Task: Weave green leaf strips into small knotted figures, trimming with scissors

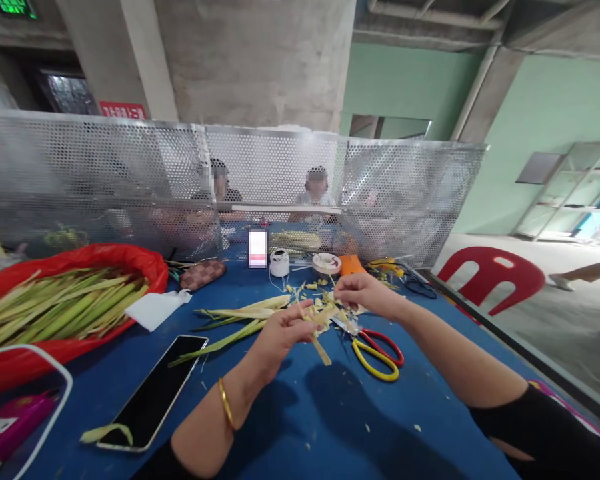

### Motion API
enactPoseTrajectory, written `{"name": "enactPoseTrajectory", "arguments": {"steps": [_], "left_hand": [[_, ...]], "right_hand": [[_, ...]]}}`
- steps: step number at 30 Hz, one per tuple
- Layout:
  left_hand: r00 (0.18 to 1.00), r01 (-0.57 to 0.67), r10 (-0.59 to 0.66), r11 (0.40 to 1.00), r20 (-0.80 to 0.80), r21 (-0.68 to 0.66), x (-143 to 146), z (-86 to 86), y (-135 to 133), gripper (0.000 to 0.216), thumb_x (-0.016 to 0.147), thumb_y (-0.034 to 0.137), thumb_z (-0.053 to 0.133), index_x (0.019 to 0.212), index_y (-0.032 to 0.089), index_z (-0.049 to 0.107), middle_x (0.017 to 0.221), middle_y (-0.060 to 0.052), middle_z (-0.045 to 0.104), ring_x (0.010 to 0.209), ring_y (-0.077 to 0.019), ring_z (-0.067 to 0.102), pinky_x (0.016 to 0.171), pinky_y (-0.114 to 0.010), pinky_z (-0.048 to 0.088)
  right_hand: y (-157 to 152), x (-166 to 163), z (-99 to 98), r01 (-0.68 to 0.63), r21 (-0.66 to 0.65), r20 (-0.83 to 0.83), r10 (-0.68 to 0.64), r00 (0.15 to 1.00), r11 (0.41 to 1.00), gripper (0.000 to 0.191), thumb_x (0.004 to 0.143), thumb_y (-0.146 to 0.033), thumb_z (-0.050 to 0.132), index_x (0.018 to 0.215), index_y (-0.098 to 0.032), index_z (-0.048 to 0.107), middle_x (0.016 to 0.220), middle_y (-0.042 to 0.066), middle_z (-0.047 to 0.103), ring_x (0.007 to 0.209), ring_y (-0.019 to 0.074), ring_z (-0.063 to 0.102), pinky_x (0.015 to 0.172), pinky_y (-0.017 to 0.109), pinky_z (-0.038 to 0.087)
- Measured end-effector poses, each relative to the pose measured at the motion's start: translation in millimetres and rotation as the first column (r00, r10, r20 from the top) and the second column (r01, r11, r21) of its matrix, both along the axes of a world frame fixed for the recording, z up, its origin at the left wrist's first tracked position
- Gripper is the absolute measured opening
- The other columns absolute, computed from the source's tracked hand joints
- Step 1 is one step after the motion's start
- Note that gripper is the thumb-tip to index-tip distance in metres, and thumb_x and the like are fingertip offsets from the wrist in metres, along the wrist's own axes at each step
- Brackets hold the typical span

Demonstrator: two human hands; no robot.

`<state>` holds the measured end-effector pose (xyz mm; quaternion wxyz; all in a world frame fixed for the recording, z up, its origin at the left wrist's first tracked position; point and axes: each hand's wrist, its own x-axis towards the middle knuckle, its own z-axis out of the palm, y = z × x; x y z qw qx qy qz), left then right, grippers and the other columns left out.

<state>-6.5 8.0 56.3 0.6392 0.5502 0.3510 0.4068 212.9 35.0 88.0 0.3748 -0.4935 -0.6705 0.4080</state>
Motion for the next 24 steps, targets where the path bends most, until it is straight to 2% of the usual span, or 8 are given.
{"name": "enactPoseTrajectory", "arguments": {"steps": [3, 5, 10, 16, 21, 23, 24], "left_hand": [[0.99, 0.139, -0.139, 0.988, -0.005, -0.068, 12.1, -1.1, 3.5, 0.018, 0.062, 0.029, 0.075, 0.073, 0.015, 0.072, 0.096, -0.011, 0.072, 0.091, -0.0249, 0.068, 0.079, -0.032, 0.05], [0.989, 0.142, -0.144, 0.983, -0.015, -0.116, 14.9, -4.0, 3.9, 0.017, 0.061, 0.029, 0.076, 0.069, 0.015, 0.07, 0.076, -0.007, 0.072, 0.08, -0.0222, 0.069, 0.079, -0.032, 0.051], [0.998, 0.06, -0.056, 0.981, 0.024, -0.187, 2.6, -8.7, 0.4, 0.017, 0.06, 0.028, 0.077, 0.067, 0.014, 0.069, 0.07, -0.006, 0.071, 0.071, -0.0189, 0.068, 0.073, -0.029, 0.053], [0.983, -0.108, 0.15, 0.936, 0.102, -0.334, -31.5, -1.5, -16.3, 0.01, 0.063, 0.019, 0.075, 0.069, 0.013, 0.071, 0.072, -0.007, 0.072, 0.069, -0.0169, 0.069, 0.068, -0.023, 0.055], [0.893, -0.372, 0.445, 0.808, 0.06, -0.456, -71.7, -3.8, -34.2, 0.006, 0.065, 0.009, 0.07, 0.068, 0.014, 0.069, 0.07, -0.005, 0.071, 0.068, -0.0159, 0.069, 0.067, -0.022, 0.057], [0.861, -0.443, 0.508, 0.765, 0.016, -0.467, -87.2, -7.1, -38.9, 0.007, 0.066, 0.008, 0.068, 0.07, 0.014, 0.07, 0.07, -0.004, 0.071, 0.068, -0.0155, 0.069, 0.065, -0.021, 0.056], [0.862, -0.448, 0.507, 0.77, 0.009, -0.454, -92.9, -8.2, -40.5, 0.008, 0.067, 0.009, 0.069, 0.072, 0.014, 0.07, 0.072, -0.004, 0.072, 0.07, -0.0159, 0.069, 0.066, -0.021, 0.056]], "right_hand": [[-4.1, -14.9, -11.5, -0.101, -0.035, 0.032, 0.102, 0.994, 0.994, 0.014, 0.067, -0.029, 0.069, 0.063, -0.016, 0.065, 0.053, -0.004, 0.059, 0.047, 0.0081, 0.046, 0.047, 0.02, 0.036], [-5.1, -19.3, -19.2, -0.133, -0.046, 0.037, 0.134, 0.99, 0.99, 0.012, 0.068, -0.027, 0.067, 0.063, -0.017, 0.065, 0.055, -0.004, 0.059, 0.051, 0.0086, 0.048, 0.05, 0.02, 0.039], [-6.3, -16.4, -43.0, -0.168, -0.077, 0.035, 0.171, 0.985, 0.983, 0.01, 0.069, -0.028, 0.064, 0.068, -0.018, 0.067, 0.055, -0.004, 0.061, 0.051, 0.0108, 0.054, 0.052, 0.022, 0.044], [-0.7, 4.0, -70.5, -0.098, -0.016, 0.1, 0.099, 0.99, 0.995, 0.01, 0.068, -0.028, 0.065, 0.068, -0.02, 0.07, 0.059, -0.002, 0.065, 0.057, 0.0141, 0.058, 0.059, 0.026, 0.047], [4.9, 24.4, -83.1, 0.009, 0.083, 0.187, -0.024, 0.982, 0.997, 0.009, 0.067, -0.026, 0.065, 0.064, -0.019, 0.07, 0.06, -0.002, 0.065, 0.06, 0.0153, 0.056, 0.063, 0.027, 0.043], [4.8, 26.5, -87.2, 0.043, 0.112, 0.206, -0.066, 0.976, 0.993, 0.011, 0.068, -0.027, 0.063, 0.065, -0.018, 0.069, 0.06, -0.002, 0.064, 0.06, 0.0153, 0.055, 0.062, 0.027, 0.041], [4.4, 25.8, -88.9, 0.056, 0.127, 0.212, -0.082, 0.974, 0.99, 0.013, 0.07, -0.028, 0.062, 0.065, -0.018, 0.068, 0.06, -0.001, 0.063, 0.06, 0.0152, 0.054, 0.062, 0.027, 0.041]]}}
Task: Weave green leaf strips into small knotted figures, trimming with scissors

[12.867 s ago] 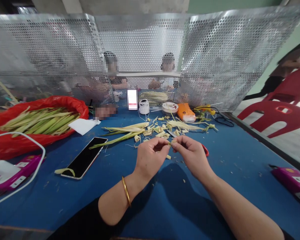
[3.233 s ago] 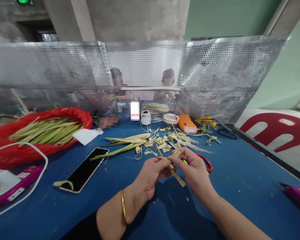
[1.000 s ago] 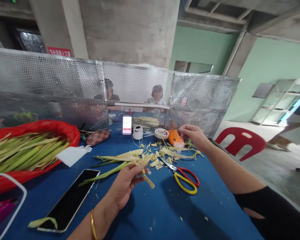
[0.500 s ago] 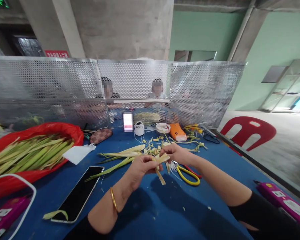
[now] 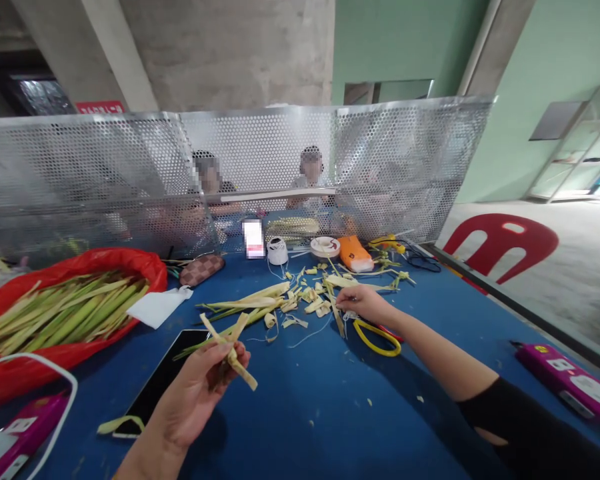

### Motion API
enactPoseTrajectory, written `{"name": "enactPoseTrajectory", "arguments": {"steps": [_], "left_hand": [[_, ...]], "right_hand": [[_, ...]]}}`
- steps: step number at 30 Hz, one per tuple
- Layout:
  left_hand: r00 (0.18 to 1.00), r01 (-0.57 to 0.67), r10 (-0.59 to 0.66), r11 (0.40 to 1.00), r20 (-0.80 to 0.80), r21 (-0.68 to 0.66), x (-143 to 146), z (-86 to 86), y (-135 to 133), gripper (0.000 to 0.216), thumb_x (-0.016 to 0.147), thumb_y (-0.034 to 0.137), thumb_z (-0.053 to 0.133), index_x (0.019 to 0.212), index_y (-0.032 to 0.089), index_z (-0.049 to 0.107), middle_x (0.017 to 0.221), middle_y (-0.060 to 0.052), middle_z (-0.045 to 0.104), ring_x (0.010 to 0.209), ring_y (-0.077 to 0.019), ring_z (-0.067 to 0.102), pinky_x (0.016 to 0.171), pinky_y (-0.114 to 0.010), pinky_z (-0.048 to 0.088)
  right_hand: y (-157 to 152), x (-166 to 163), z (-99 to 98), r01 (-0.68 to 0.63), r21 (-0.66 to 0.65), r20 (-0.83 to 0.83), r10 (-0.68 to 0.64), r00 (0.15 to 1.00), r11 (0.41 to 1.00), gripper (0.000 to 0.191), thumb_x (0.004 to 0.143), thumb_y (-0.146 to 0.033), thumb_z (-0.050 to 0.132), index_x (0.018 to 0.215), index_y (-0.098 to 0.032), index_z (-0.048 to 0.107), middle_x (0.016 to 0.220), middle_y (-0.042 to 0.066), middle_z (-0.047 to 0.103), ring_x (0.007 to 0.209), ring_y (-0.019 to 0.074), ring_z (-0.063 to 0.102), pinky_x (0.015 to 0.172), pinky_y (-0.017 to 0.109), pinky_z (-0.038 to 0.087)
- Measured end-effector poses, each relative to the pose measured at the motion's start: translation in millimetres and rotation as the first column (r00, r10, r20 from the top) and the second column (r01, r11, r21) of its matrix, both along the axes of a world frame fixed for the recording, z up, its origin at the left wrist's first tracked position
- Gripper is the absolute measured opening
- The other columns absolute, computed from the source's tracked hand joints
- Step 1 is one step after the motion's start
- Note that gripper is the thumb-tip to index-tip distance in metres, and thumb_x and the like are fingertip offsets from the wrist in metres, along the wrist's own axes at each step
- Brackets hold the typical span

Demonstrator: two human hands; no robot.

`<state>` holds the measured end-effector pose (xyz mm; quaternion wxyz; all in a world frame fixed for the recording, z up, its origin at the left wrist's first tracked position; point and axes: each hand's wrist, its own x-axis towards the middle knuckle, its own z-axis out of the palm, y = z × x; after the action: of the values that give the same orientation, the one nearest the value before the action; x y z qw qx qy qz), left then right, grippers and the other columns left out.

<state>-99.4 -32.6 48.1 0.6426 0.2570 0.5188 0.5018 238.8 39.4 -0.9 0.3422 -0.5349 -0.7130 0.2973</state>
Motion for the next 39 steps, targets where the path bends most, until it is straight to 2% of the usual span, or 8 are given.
{"name": "enactPoseTrajectory", "arguments": {"steps": [5, 9, 13, 16, 20, 25, 35, 39], "left_hand": [[0.97, 0.233, -0.221, 0.965, -0.105, 0.124, 14.2, -0.4, 4.6, 0.016, 0.065, 0.018, 0.076, 0.081, 0.015, 0.073, 0.101, -0.009, 0.073, 0.087, -0.0209, 0.069, 0.07, -0.024, 0.055], [0.894, 0.449, -0.438, 0.878, -0.096, 0.165, 72.5, -15.1, 26.6, 0.026, 0.066, 0.024, 0.076, 0.091, 0.016, 0.074, 0.103, -0.011, 0.072, 0.095, -0.0235, 0.068, 0.081, -0.03, 0.052], [0.789, 0.614, -0.614, 0.782, -0.04, 0.105, 114.8, -41.7, 47.3, 0.03, 0.057, 0.027, 0.082, 0.079, 0.011, 0.07, 0.088, -0.013, 0.073, 0.084, -0.0251, 0.07, 0.084, -0.036, 0.051], [0.807, 0.588, -0.589, 0.8, -0.03, 0.121, 115.3, -48.8, 54.7, 0.029, 0.059, 0.03, 0.081, 0.078, 0.011, 0.069, 0.077, -0.009, 0.073, 0.081, -0.0233, 0.07, 0.082, -0.034, 0.052], [0.919, 0.341, -0.378, 0.903, 0.106, 0.263, 95.7, -37.6, 59.6, 0.021, 0.064, 0.026, 0.078, 0.075, 0.011, 0.069, 0.077, -0.008, 0.073, 0.08, -0.0179, 0.069, 0.073, -0.022, 0.054], [0.939, 0.221, -0.263, 0.955, 0.222, 0.197, 82.7, -22.2, 58.2, 0.017, 0.06, 0.02, 0.079, 0.072, 0.011, 0.07, 0.07, -0.004, 0.071, 0.071, -0.0153, 0.069, 0.067, -0.02, 0.056], [0.94, 0.34, -0.34, 0.938, 0.012, -0.074, 57.0, -23.9, 40.9, 0.01, 0.071, 0.018, 0.073, 0.076, 0.01, 0.072, 0.076, -0.01, 0.073, 0.072, -0.0178, 0.07, 0.064, -0.021, 0.058], [0.948, 0.319, -0.319, 0.941, 0.024, -0.112, 49.5, -26.0, 36.6, 0.009, 0.072, 0.016, 0.071, 0.079, 0.01, 0.071, 0.077, -0.009, 0.073, 0.073, -0.0172, 0.07, 0.067, -0.022, 0.058]], "right_hand": [[-4.7, -15.2, -3.3, -0.03, 0.04, 0.027, 0.029, 0.999, 0.999, 0.017, 0.076, -0.03, 0.058, 0.071, -0.017, 0.068, 0.063, -0.001, 0.062, 0.059, 0.0139, 0.051, 0.061, 0.026, 0.039], [-9.5, -31.8, 0.3, -0.104, 0.062, 0.039, 0.101, 0.994, 0.993, 0.015, 0.077, -0.027, 0.058, 0.072, -0.018, 0.069, 0.063, -0.002, 0.063, 0.059, 0.0134, 0.052, 0.06, 0.025, 0.04], [-12.5, -37.9, 1.6, -0.094, 0.117, 0.043, 0.089, 0.995, 0.989, 0.014, 0.077, -0.023, 0.056, 0.074, -0.016, 0.069, 0.068, 0.0, 0.066, 0.065, 0.015, 0.057, 0.062, 0.024, 0.042], [-12.3, -33.1, -2.0, -0.074, 0.153, 0.06, 0.065, 0.996, 0.985, 0.016, 0.08, -0.022, 0.054, 0.079, -0.016, 0.069, 0.074, 0.002, 0.069, 0.069, 0.0163, 0.06, 0.065, 0.025, 0.044], [-11.6, -25.1, -8.0, -0.096, 0.189, 0.114, 0.075, 0.991, 0.977, 0.016, 0.084, -0.025, 0.056, 0.083, -0.018, 0.07, 0.08, 0.004, 0.072, 0.072, 0.0171, 0.063, 0.067, 0.026, 0.046], [-12.2, -20.4, -7.9, -0.131, 0.261, 0.224, 0.073, 0.972, 0.956, 0.021, 0.09, -0.026, 0.052, 0.087, -0.019, 0.071, 0.086, 0.006, 0.073, 0.08, 0.0183, 0.064, 0.074, 0.027, 0.045], [-29.8, -11.6, 1.7, 0.137, 0.213, 0.57, -0.237, 0.787, 0.967, 0.032, 0.086, -0.017, 0.051, 0.117, -0.013, 0.061, 0.115, 0.018, 0.063, 0.106, 0.0282, 0.058, 0.088, 0.038, 0.042], [-60.4, 2.5, -3.7, 0.276, 0.072, 0.72, -0.241, 0.651, 0.958, 0.025, 0.077, -0.011, 0.052, 0.098, -0.005, 0.064, 0.091, 0.023, 0.066, 0.083, 0.0336, 0.065, 0.069, 0.039, 0.044]]}}
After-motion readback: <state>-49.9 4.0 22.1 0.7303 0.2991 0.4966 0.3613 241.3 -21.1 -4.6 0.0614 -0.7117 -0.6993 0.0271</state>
